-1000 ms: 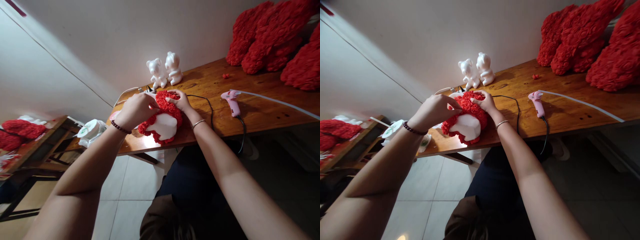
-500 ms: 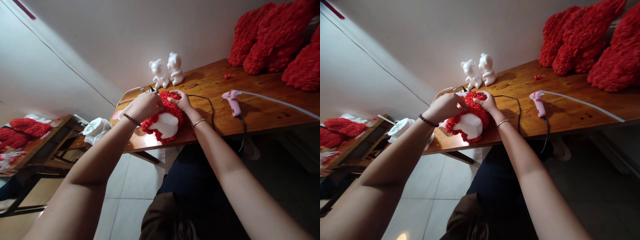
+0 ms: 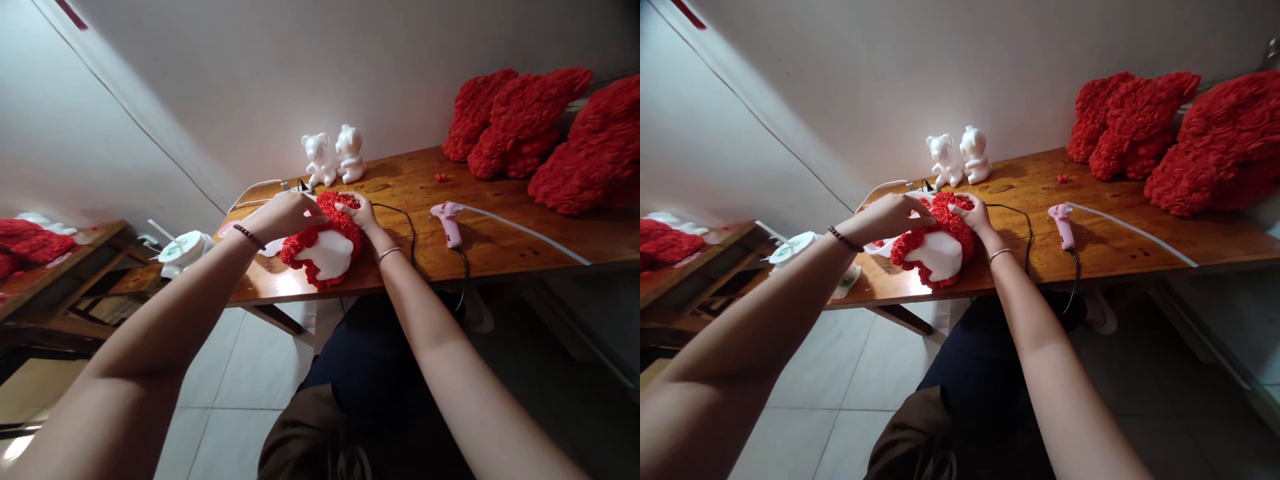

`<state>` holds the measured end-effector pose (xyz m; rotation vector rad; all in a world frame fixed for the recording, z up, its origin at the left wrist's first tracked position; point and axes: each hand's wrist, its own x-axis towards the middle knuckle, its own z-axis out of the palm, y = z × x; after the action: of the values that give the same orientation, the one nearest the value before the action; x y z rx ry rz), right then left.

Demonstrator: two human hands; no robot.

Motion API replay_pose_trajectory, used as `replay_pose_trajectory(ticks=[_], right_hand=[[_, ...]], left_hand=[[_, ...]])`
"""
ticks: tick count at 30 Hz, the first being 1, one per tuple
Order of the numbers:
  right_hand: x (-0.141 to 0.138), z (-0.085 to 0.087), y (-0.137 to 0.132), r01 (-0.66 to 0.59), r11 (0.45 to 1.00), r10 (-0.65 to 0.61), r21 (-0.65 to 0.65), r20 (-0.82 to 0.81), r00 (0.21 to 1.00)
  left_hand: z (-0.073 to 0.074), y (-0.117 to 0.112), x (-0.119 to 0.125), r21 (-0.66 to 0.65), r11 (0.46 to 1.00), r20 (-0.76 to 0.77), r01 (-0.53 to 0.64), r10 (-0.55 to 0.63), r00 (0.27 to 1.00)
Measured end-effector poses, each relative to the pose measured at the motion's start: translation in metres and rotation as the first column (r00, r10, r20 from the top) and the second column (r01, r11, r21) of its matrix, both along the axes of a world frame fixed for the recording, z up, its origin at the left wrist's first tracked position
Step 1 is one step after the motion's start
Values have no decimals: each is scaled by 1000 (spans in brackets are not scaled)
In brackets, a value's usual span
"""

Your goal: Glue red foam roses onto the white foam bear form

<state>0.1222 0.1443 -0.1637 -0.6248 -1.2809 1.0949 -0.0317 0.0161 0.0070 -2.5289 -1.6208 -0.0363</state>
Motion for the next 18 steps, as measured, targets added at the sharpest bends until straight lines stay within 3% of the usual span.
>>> replay_pose_trajectory(ticks=[4,8,12,18], right_hand=[[1,-2,1,5,1000,-5,-3,10,1000],[1,-2,0,-27,999,27,-17,-15,1000],[2,-1,-4,-28,1000,28,12,-25,999],[3,1,-5,-36,999,37,17,-41,998]], left_hand=[[2,-23,-6,99,994,156,54,-69,985],[1,-49,1,225,972,139,67,-100,985],[-8,-59,11,160,979,98,125,-142,985],[-19,-55,9,47,996,72,77,-80,994]])
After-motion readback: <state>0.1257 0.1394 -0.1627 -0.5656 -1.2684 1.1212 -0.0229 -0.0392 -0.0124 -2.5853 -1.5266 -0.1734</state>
